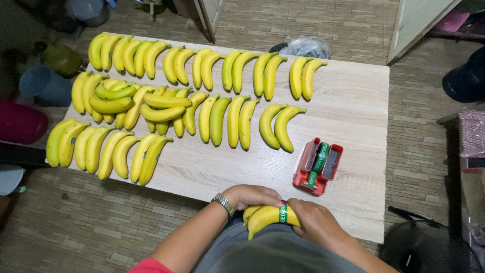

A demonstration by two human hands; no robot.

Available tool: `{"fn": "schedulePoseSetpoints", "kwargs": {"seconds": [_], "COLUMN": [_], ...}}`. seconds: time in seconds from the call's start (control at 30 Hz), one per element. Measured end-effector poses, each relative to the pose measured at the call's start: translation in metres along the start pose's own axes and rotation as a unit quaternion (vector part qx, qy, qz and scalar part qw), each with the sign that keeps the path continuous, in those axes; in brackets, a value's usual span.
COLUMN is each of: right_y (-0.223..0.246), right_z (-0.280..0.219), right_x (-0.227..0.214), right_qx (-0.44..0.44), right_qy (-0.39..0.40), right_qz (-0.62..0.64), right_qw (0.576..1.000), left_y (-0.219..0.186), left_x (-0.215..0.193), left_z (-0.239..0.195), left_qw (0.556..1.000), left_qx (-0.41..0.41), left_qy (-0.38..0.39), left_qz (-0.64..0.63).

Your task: The person tapes bundles of bananas using a tape dispenser and places them into a cardboard box.

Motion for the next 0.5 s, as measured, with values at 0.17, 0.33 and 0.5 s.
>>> {"fn": "schedulePoseSetpoints", "kwargs": {"seconds": [0.17,0.33,0.5], "right_y": [0.01,0.021,0.021], "right_z": [0.005,0.004,0.005], "right_x": [-0.008,-0.019,-0.021], "right_qx": [-0.102,-0.187,-0.174], "right_qy": [-0.136,-0.264,-0.329], "right_qz": [0.021,0.015,-0.004], "right_qw": [0.985,0.946,0.928], "left_y": [-0.019,-0.035,-0.041], "left_x": [-0.013,-0.022,-0.034], "left_z": [-0.005,-0.005,-0.007], "left_qw": [0.997,0.993,0.988], "left_qx": [-0.012,0.048,0.106], "left_qy": [0.07,0.093,0.065], "left_qz": [-0.018,0.053,0.092]}}
Point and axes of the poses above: each hand's wrist, its own z-axis towards the middle knuckle, its own x-axis out of the palm, y = z × x, the point moved 2 cm from there along z, towards the middle knuckle, and after that the axes turned 15 degrees about -y, right-handed, at the moved point
